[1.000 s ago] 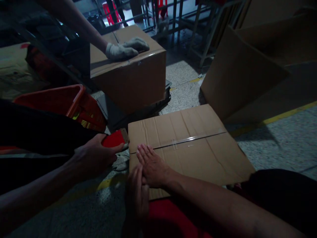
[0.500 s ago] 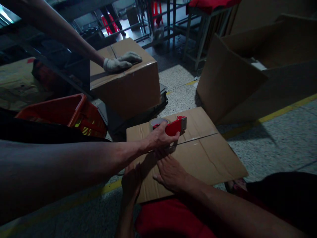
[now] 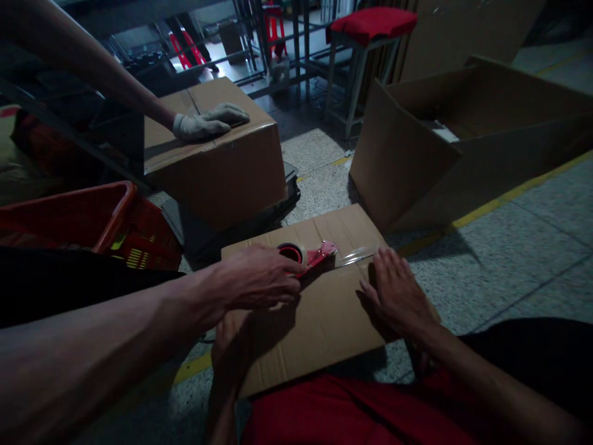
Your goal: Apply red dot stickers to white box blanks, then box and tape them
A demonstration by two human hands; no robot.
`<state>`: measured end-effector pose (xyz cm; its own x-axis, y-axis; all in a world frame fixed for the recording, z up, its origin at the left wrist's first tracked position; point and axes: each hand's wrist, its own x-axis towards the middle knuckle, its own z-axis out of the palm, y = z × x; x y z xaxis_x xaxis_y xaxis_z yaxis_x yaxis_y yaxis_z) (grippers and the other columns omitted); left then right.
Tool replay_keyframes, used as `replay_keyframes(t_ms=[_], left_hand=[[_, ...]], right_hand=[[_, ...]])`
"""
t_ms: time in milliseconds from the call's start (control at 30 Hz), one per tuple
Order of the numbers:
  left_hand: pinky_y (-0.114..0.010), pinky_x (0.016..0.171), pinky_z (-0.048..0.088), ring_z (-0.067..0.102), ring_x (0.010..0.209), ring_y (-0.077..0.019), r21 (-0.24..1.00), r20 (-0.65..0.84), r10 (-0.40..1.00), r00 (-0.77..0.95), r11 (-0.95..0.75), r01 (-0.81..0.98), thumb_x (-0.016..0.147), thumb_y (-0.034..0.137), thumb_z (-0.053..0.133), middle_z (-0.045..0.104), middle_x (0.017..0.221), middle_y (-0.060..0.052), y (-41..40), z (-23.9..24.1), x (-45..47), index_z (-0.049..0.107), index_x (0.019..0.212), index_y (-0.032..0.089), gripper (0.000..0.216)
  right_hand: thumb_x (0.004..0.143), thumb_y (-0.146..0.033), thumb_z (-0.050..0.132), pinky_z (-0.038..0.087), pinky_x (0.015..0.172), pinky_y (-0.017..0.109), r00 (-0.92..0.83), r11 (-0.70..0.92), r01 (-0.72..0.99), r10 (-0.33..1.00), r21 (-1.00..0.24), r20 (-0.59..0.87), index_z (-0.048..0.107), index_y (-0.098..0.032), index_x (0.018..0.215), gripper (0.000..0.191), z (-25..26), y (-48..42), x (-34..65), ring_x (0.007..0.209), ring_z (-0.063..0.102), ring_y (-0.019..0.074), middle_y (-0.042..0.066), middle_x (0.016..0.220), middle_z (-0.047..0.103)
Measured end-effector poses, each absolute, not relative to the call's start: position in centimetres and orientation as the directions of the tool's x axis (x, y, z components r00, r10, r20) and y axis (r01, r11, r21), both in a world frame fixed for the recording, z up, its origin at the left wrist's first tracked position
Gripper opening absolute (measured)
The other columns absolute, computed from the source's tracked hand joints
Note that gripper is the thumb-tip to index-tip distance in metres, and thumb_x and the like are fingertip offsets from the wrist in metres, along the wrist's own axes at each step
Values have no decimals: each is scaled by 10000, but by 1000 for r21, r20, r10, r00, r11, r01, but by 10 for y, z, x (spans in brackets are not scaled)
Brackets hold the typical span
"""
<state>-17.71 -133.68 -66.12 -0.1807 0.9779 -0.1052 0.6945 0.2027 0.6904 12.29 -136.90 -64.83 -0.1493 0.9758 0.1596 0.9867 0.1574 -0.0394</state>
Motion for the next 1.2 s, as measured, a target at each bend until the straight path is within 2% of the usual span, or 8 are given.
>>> replay_keyframes(t_ms=[233, 400, 533, 633, 800, 933, 1033, 1200], left_hand=[[-488, 1146, 258, 242, 1418, -295, 603, -157, 930, -333, 357, 713, 904, 538, 355, 245, 1537, -178, -1399, -652, -232, 177, 1486, 135, 730], [-523, 1121, 261, 281, 1391, -329, 548, -16, 931, -366, 314, 775, 918, 529, 327, 321, 1479, -230, -1392, -633, -223, 258, 1451, 87, 695], [-508, 1087, 276, 409, 1290, -329, 364, 230, 973, 31, -116, 924, 869, 501, 500, 490, 1353, -191, -1365, -597, -187, 406, 1371, 149, 620], [-525, 1072, 251, 504, 1196, -316, 257, 114, 915, 386, -403, 878, 837, 425, 596, 580, 1261, -170, -1333, -584, -150, 489, 1288, 164, 532], [-463, 984, 346, 634, 901, -262, 182, -33, 888, 458, -445, 877, 841, 281, 583, 694, 877, -116, -1295, -595, -123, 658, 949, 136, 196], [-444, 972, 358, 627, 863, -244, 287, 22, 913, 408, -396, 872, 826, 263, 584, 706, 854, -98, -1296, -590, -128, 692, 922, 159, 179], [-393, 910, 410, 614, 839, -224, 526, 89, 973, 215, -229, 819, 841, 303, 567, 699, 831, -82, -1316, -573, -120, 702, 873, 164, 196], [-290, 750, 481, 616, 791, -186, 948, 34, 999, -8, -30, 318, 870, 457, 526, 686, 862, -82, -1359, -561, -80, 669, 933, 156, 339]], right_hand=[[913, -473, 315, 110, 1142, 538, -218, 221, 975, 969, -9, 118, 392, 100, 1353, 727, -658, -1348, 128, 1422, 118, 368, 310, 1480, 265], [926, -469, 268, 172, 1125, 538, -104, 116, 990, 985, -79, 137, 414, 106, 1331, 718, -659, -1348, 117, 1384, 230, 396, 323, 1425, 358], [942, -443, 239, 233, 1110, 518, -61, 77, 988, 990, -134, 124, 421, 73, 1330, 671, -657, -1344, 117, 1365, 283, 378, 294, 1417, 390], [939, -437, 256, 234, 1107, 529, -45, 63, 987, 991, -147, 124, 423, 73, 1326, 662, -658, -1341, 119, 1362, 284, 386, 292, 1412, 396], [924, -396, 320, 275, 1092, 518, -44, 84, 965, 986, -247, 163, 478, 60, 1275, 597, -657, -1341, 123, 1341, 330, 383, 292, 1370, 449], [905, -416, 360, 355, 1025, 522, 94, 49, 866, 961, -497, 259, 556, 16, 1177, 547, -634, -1350, 107, 1224, 464, 377, 283, 1230, 563], [890, -500, 413, 484, 861, 448, 59, -10, 555, 998, -832, 27, 646, -111, 995, 465, -609, -1355, 81, 918, 625, 292, 162, 951, 680], [831, -552, 542, 498, 859, 363, -250, 0, 25, 968, -1000, -6, 656, -183, 1116, 480, -576, -1347, 68, 1015, 594, 242, 94, 1125, 645]])
